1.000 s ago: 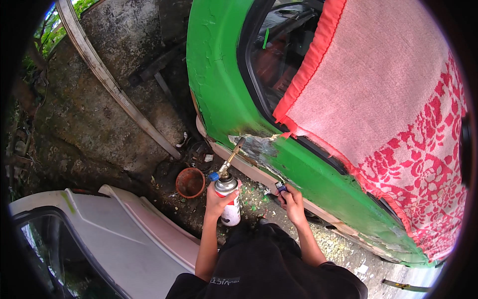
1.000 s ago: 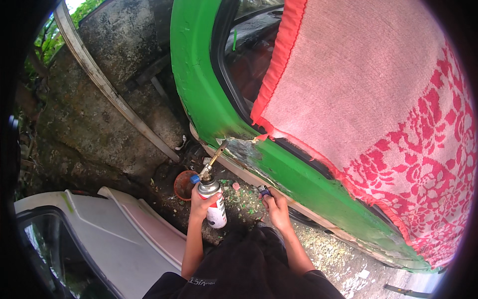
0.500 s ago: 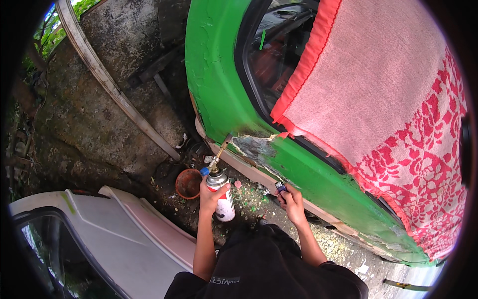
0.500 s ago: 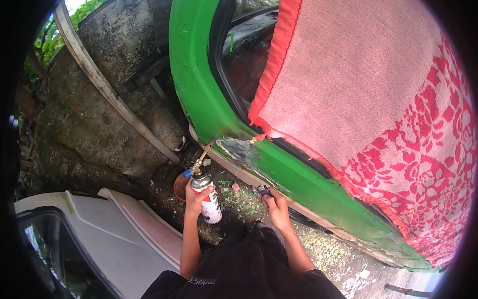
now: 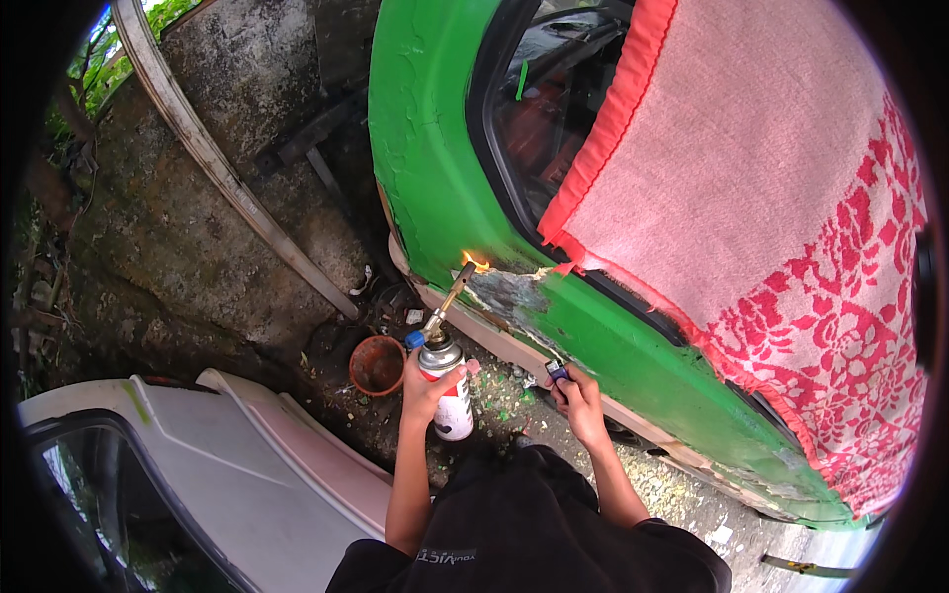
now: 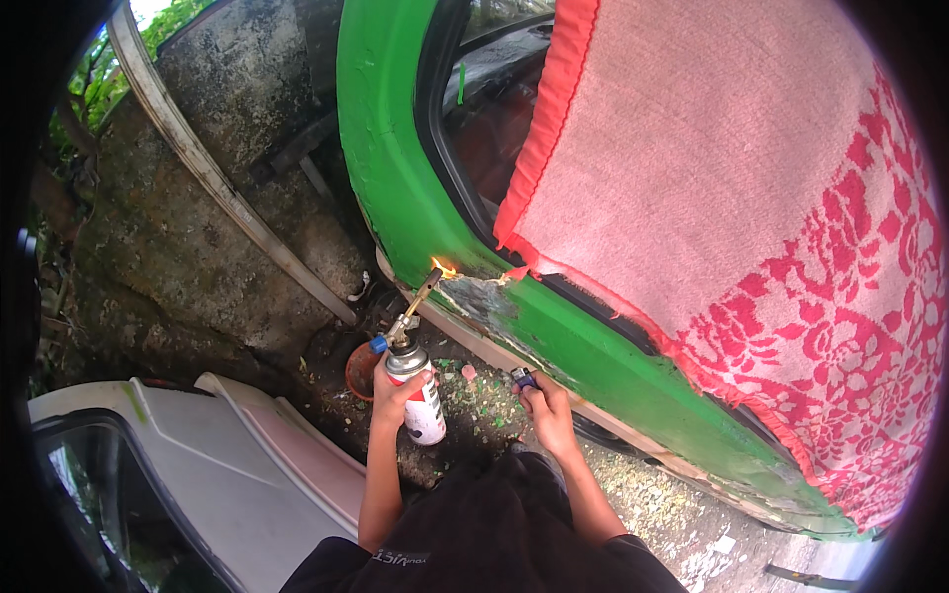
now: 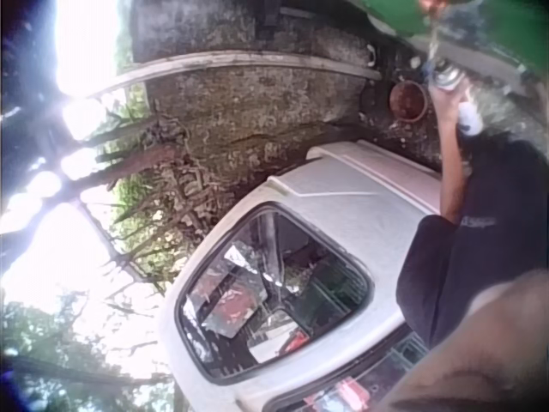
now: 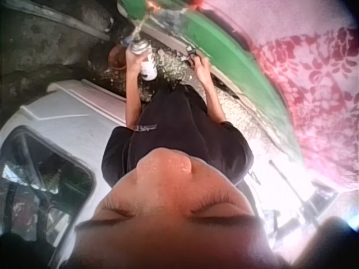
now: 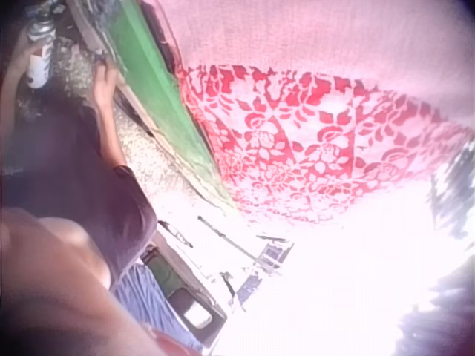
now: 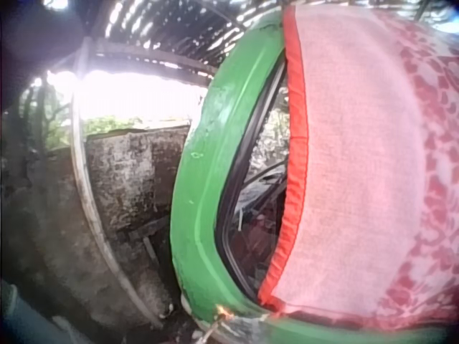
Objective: The person uses a handheld blowtorch to apply heat to a damaged area on the side panel of a green car. The person holds the torch steadily and moves the flame over the same spot for the duration of the clip.
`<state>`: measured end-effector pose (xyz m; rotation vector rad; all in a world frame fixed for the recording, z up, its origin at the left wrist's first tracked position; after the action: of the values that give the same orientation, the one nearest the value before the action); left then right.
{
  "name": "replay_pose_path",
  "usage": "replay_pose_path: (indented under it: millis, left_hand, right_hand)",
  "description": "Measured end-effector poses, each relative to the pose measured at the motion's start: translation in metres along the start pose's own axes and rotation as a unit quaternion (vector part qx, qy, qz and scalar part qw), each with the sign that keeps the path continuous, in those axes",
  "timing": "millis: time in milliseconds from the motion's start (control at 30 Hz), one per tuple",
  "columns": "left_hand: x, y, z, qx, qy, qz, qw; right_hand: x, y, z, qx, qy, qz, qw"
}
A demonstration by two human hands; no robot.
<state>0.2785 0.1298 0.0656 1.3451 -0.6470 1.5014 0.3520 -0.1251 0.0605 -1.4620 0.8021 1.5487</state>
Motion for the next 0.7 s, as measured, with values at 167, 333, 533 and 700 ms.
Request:
replay_pose_path:
  millis: [167, 333, 533, 700]
  left_hand:
    - [0.008, 0.004, 0.008, -0.007, -0.001, 0.003, 1.000]
    - [-0.013, 0.003, -0.008, 0.016, -0.014, -0.003, 1.000]
    - [-0.018, 0.004, -0.018, 0.038, -0.017, 0.005, 0.999]
    - [-0.005, 0.006, -0.010, 0.024, -0.017, 0.008, 1.000]
  right_hand:
    - [-0.002, 0.001, 0.000, 0.002, 0.004, 0.003, 1.000]
    - [-0.001, 0.001, -0.001, 0.003, 0.002, 0.003, 1.000]
    - [-0.001, 0.001, -0.001, 0.004, 0.001, 0.003, 1.000]
    - [0.000, 0.001, 0.001, -0.005, 0.004, 0.011, 1.000]
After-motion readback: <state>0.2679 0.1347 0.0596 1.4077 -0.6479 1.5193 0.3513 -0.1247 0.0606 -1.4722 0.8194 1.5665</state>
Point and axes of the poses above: each hand's wrist, its own y-axis away from the middle knuckle, its own z-axis out of the palm, x = y × z, the point moved 10 cm from there along -y, towards the middle knuckle, and after that the axes turned 14 degrees about -z, right-handed, at the moved point
